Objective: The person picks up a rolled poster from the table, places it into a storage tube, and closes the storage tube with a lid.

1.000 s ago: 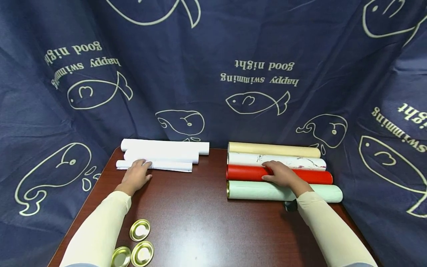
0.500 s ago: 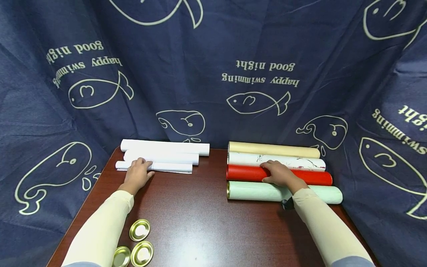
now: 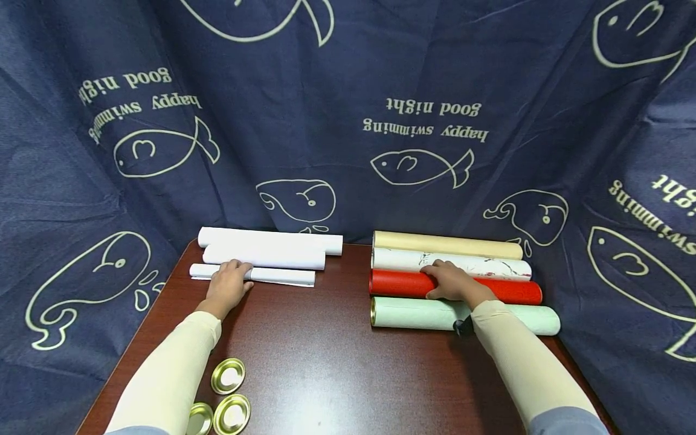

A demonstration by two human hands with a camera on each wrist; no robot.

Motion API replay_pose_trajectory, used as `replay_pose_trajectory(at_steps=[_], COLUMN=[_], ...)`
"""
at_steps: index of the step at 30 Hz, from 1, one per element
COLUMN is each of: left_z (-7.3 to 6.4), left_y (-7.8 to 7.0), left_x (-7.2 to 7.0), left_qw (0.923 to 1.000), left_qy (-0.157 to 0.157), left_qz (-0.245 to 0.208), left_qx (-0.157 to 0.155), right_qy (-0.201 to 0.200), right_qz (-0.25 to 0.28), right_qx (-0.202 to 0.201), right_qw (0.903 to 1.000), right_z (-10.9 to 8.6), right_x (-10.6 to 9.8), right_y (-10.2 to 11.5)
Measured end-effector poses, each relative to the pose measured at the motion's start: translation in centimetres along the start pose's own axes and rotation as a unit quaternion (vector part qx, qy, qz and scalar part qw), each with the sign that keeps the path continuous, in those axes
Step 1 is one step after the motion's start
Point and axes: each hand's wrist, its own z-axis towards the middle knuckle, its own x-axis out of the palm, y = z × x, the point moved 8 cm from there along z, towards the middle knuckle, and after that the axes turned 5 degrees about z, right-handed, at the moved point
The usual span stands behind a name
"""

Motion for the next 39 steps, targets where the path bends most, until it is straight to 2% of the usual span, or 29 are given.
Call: replay_pose_trajectory(at_steps=[7,15,23,27,32,36,39], left_z=[0.1,-0.6,-1.8,-2.4,-3.4,-3.8,-4.2], left_y=[0.2,0.1,0.2,0.1,-0.2,-0.7,-1.2], left_x=[0.1,-0.1,-0.3,-0.4,-0.6,-0.9,-1.3], left_qw=[1.0,1.0,0.9994,0.9991,0.9982,0.9959,0.9943], left_qy=[-0.003,-0.001,-0.013,-0.024,-0.042,-0.063,-0.072], left_qz=[-0.007,0.004,0.005,-0.002,-0.014,-0.017,-0.018], left_qx=[-0.005,0.009,0.032,0.036,0.039,0.062,0.077], right_qy=[0.008,-0.036,-0.059,-0.075,-0.111,-0.141,-0.156], right_qz=[0.002,0.004,0.082,0.101,0.066,0.016,-0.002], right_qx=[-0.002,-0.025,-0.045,-0.063,-0.09,-0.101,-0.111], right_qw=[1.0,0.999,0.9939,0.99,0.9876,0.9847,0.9815], right_z=[0.6,0.1,-0.5,-0.6,-1.0,-2.0,-3.0], right_x=[0.3,-0.8,-1.9,-2.7,-4.2,-5.5,-5.9], right_y=[-0.1,0.3,0.0,0.3,2.7,4.4,5.5])
